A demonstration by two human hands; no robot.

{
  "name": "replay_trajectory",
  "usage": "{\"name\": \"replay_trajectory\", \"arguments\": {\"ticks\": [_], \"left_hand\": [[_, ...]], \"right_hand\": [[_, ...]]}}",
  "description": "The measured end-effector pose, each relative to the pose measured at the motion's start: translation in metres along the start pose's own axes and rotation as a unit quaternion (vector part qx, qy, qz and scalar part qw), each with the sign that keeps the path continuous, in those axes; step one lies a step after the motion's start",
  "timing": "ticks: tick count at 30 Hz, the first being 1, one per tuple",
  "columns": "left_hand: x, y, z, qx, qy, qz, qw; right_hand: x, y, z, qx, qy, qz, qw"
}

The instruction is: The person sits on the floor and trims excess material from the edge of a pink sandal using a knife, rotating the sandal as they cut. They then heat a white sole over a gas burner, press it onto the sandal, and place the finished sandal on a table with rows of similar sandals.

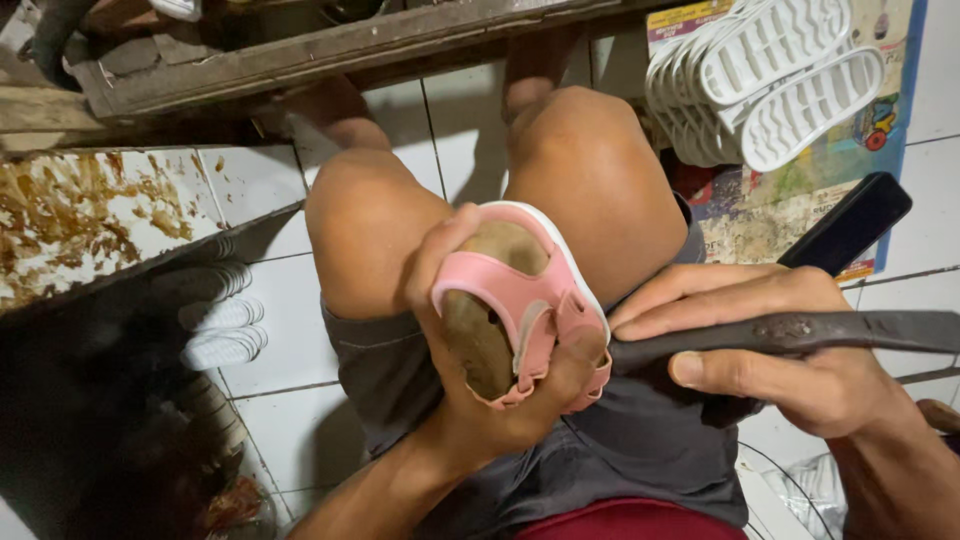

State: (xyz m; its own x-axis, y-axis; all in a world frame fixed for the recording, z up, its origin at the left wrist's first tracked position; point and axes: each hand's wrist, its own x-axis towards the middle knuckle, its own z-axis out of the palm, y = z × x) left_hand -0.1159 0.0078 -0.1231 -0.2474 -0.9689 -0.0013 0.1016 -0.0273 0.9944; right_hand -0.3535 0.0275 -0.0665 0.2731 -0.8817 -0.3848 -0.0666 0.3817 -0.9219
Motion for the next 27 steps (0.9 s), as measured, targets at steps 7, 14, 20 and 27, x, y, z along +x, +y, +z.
{"name": "replay_trajectory", "arguments": {"ticks": [7, 14, 20, 27], "left_hand": [[0.006, 0.004, 0.002, 0.030, -0.010, 0.045, 0.998], [0.014, 0.035, -0.006, 0.078, -0.057, 0.039, 0.995], [0.002, 0.046, -0.019, -0.374, -0.032, -0.187, 0.908], [0.000, 0.033, -0.016, -0.314, -0.033, -0.215, 0.924]], "right_hand": [[0.002, -0.004, 0.012, 0.175, 0.096, 0.060, 0.978], [0.006, -0.009, -0.018, -0.063, -0.073, -0.001, 0.995], [-0.017, 0.007, -0.003, 0.061, -0.025, 0.018, 0.998], [-0.018, 0.012, 0.003, 0.012, 0.006, -0.003, 1.000]]}}
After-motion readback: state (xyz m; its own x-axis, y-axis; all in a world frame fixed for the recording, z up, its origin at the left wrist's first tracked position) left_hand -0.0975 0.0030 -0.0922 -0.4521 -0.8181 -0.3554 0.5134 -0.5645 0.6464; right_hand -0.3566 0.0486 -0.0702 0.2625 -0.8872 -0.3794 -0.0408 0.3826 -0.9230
